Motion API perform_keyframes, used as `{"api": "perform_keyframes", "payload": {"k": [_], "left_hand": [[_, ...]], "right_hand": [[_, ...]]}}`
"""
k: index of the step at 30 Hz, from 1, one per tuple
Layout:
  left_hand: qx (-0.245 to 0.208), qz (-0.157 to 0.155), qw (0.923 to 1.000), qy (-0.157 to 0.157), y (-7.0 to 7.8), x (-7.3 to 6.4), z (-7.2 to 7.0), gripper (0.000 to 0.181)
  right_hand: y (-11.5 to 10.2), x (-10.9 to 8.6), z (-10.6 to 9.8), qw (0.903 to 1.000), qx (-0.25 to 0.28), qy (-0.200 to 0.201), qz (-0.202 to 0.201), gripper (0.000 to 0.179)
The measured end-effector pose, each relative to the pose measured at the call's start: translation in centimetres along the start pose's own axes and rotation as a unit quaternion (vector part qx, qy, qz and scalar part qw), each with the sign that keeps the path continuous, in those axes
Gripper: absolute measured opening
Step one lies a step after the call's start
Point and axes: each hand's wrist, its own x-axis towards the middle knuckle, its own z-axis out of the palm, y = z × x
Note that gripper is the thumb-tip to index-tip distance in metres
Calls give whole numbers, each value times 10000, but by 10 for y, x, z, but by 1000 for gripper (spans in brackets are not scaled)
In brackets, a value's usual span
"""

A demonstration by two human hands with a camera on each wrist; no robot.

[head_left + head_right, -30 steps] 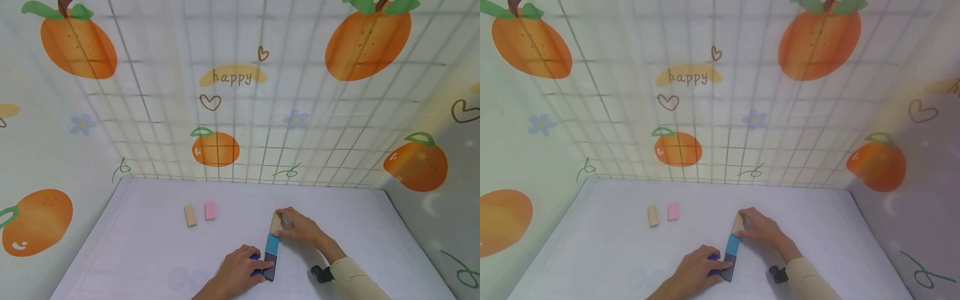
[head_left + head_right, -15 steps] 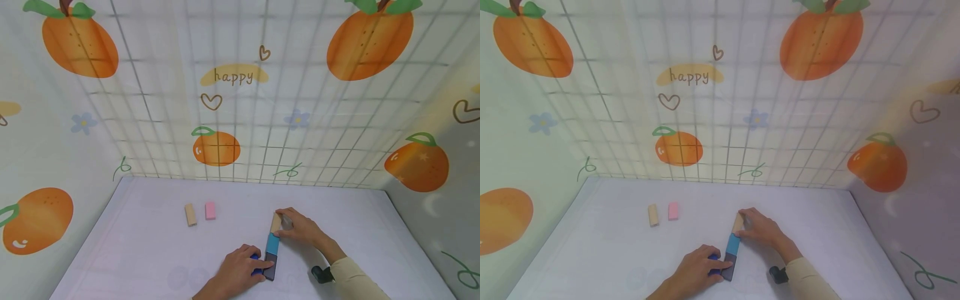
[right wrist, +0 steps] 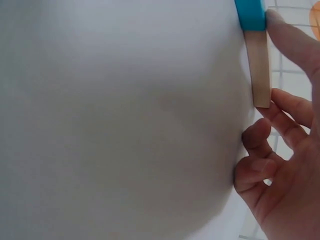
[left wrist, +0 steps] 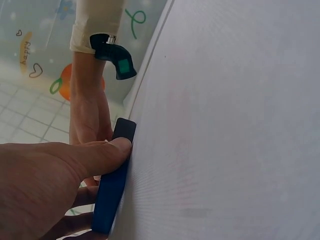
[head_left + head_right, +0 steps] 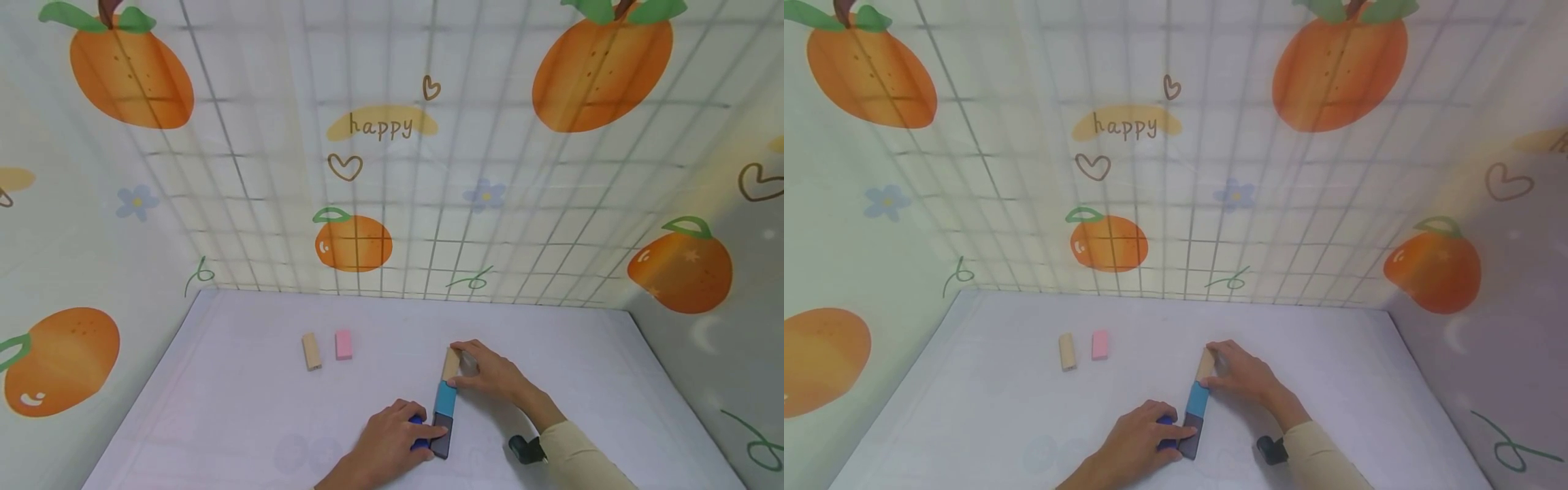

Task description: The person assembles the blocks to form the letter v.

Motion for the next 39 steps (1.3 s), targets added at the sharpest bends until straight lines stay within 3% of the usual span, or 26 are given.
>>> {"api": "perform_keyframes", "payload": {"k": [8,13,19,24,39], "left_hand": [[-62,1,10000,-40,0,-1,-1,45],[-153,-340,9991,-222,1,-2,-1,61],[-165,-711,9972,-156,4,-4,-2,87],[-195,-1012,9942,-319,1,-6,-3,100],[73,-588,9982,-106,-17,-15,-13,108]], "right_hand": [[0,-2,1,10000,-70,-29,19,83],[-5,-7,-1,9999,-125,61,22,88],[-10,-12,-2,9987,-321,382,71,92],[-13,-19,1,9969,-477,617,54,98],[-30,-40,8,9905,-984,964,3,111]]}}
